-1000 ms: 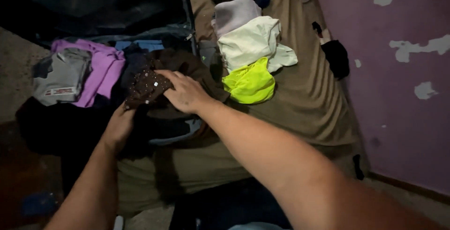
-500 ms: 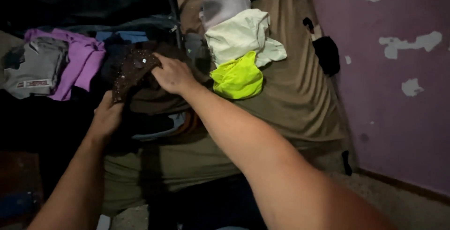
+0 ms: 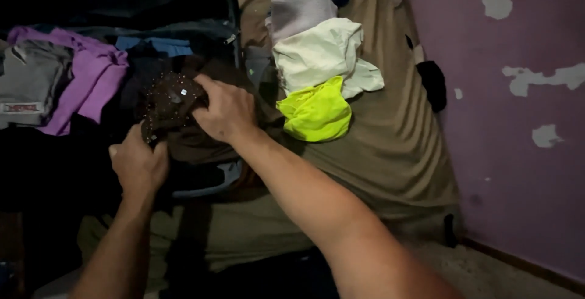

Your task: Packing various items of clothing into a suitcase on a bed.

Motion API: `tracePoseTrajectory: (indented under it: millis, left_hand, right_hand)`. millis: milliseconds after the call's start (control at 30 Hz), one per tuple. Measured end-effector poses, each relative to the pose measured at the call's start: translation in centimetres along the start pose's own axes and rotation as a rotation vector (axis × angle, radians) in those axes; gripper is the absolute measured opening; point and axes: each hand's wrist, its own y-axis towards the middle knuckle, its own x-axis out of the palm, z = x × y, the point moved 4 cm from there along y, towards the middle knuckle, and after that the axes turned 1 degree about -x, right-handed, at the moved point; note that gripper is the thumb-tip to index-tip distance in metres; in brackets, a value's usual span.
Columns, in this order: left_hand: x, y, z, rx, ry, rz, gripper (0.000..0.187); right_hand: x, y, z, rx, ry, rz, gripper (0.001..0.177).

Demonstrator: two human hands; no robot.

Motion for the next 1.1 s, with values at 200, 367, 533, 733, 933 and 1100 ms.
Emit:
tracePoseTrajectory:
  millis: [200, 367, 533, 733, 933, 1100]
  left_hand:
    - [0.6, 0.0, -0.4, 0.055, 0.007, -0.022, 0.048]
    - [1.8, -0.5, -1.4, 0.088, 0.033, -0.001, 0.047]
    - [1.4, -0.4, -1.4, 0.106, 0.032, 0.031, 0.042]
    - [1.5, -0.6, -1.7, 0.139, -0.015, 0.058, 0.043]
    - [1.1, -0.8, -1.1, 0.185, -0.074, 0.122, 0.043]
    - [-0.5, -1.2, 0.7, 0.183, -0.191, 0.110, 0.040]
  right_hand:
    - [-0.6, -0.9, -0.8, -0.058, 0.023, 0.064, 0.051]
    - [-0.5, -1.3, -0.6, -0.101, 0.053, 0.084, 0.039]
    - [0.0, -1.3, -0.7, -0.139, 0.026, 0.097, 0.043]
    - [0.1, -1.7, -0.6, -0.172, 0.038, 0.130, 0.047]
    - [0.3, -1.9, -0.3, -0.181, 0.025, 0.122, 0.046]
    - [0.3, -2.4, -0.6, -0.213, 0.044, 0.163, 0.042]
